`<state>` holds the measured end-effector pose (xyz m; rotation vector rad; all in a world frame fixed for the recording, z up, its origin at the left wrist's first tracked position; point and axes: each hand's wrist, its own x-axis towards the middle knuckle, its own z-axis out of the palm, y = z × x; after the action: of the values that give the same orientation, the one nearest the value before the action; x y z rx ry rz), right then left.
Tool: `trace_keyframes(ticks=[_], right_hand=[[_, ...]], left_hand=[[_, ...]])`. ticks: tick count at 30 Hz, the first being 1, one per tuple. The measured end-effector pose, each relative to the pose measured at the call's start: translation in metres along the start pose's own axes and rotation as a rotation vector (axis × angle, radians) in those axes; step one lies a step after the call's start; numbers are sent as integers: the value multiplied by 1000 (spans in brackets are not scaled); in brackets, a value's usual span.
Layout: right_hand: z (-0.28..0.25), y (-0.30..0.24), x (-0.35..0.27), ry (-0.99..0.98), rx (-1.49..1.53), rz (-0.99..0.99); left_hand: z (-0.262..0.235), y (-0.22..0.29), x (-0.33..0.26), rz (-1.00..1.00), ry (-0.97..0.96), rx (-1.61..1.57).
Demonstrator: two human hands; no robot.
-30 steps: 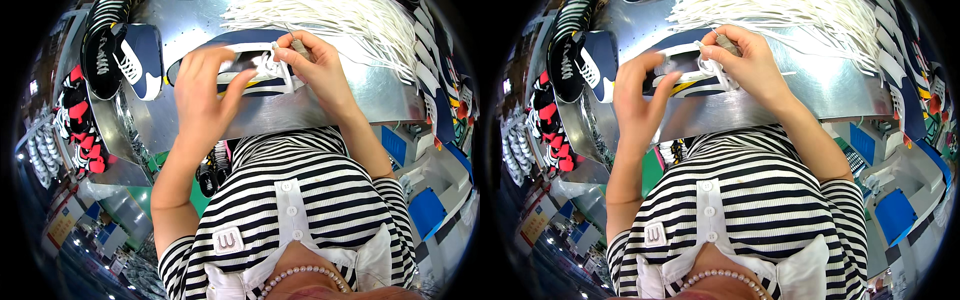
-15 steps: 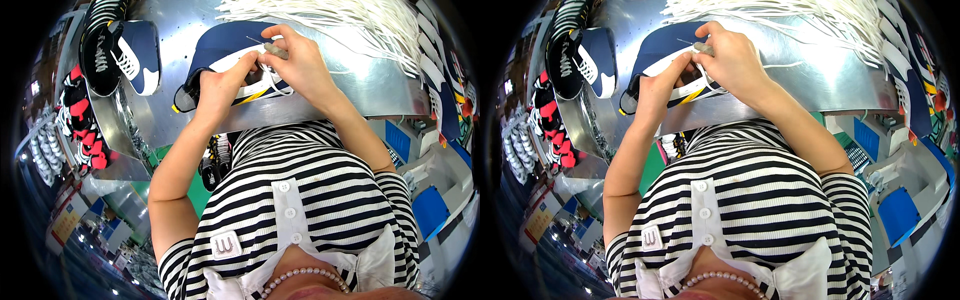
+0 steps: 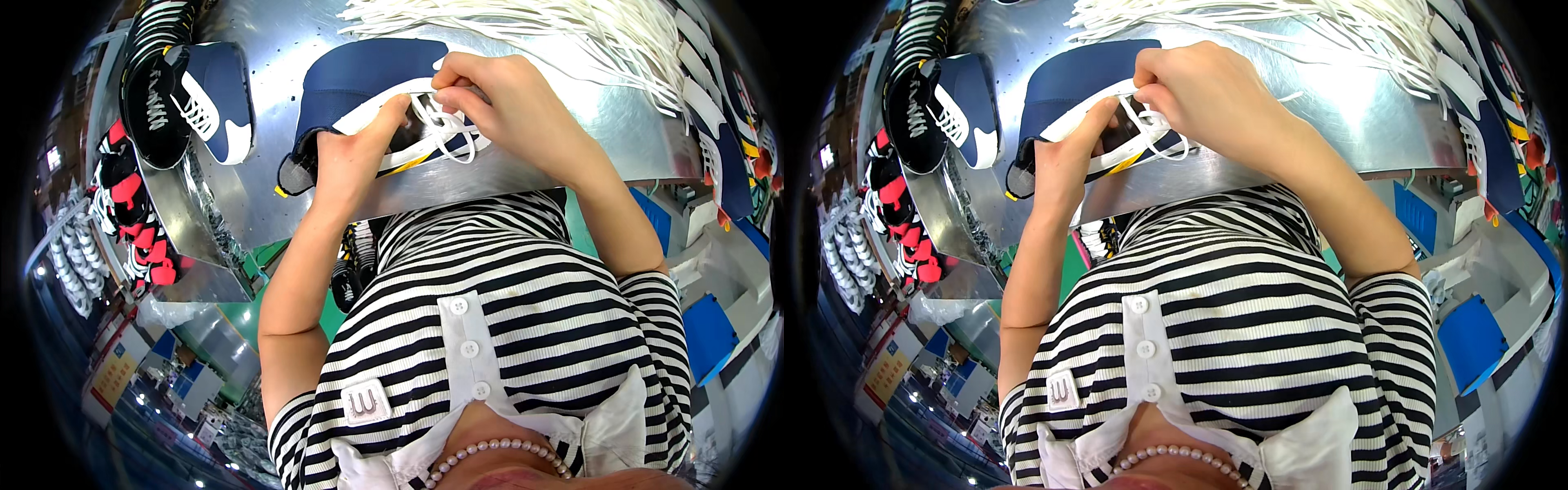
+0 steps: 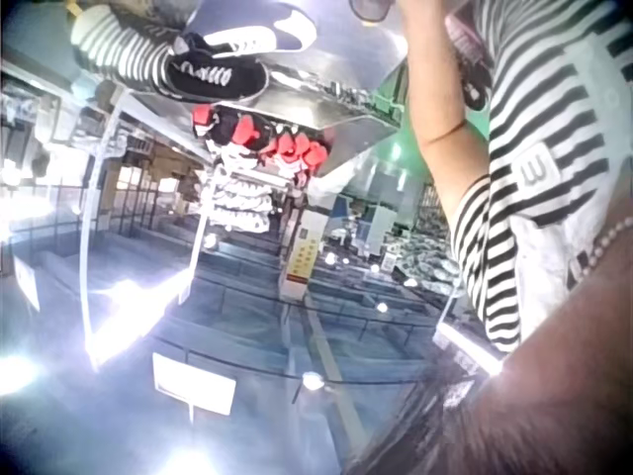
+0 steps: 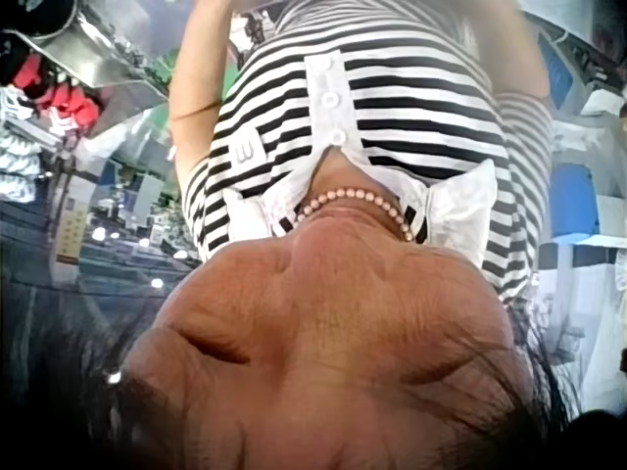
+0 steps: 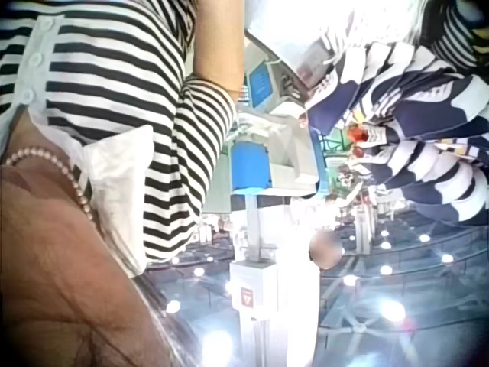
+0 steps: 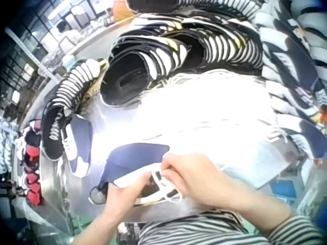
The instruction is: The person threads white laces through the eyelets of a blue and white shoe while working at a metal industrial table in a shoe manufacturing facility.
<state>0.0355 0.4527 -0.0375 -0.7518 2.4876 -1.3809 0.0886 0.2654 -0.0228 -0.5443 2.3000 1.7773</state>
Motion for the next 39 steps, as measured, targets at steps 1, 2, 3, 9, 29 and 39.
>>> trace_keyframes(ticks=[1, 2, 3, 9, 29, 39], right_hand=[[1, 1, 2, -16, 39, 1], [1, 2, 3, -33, 79, 2], [0, 0, 4, -51, 137, 52], [-3, -5, 3, -146, 298, 247], [-7, -8, -1, -66, -62, 55], [-1, -4, 2, -94, 29, 68]], left_hand=[[-2, -1, 0, -27, -26, -25], [-6, -2, 1, -55, -52, -50], [-8, -2, 2, -79, -73, -76], [-9, -1, 3, -55, -68, -28], [-6, -6, 1, 13, -66, -42], [-8, -1, -3, -26, -106, -4]])
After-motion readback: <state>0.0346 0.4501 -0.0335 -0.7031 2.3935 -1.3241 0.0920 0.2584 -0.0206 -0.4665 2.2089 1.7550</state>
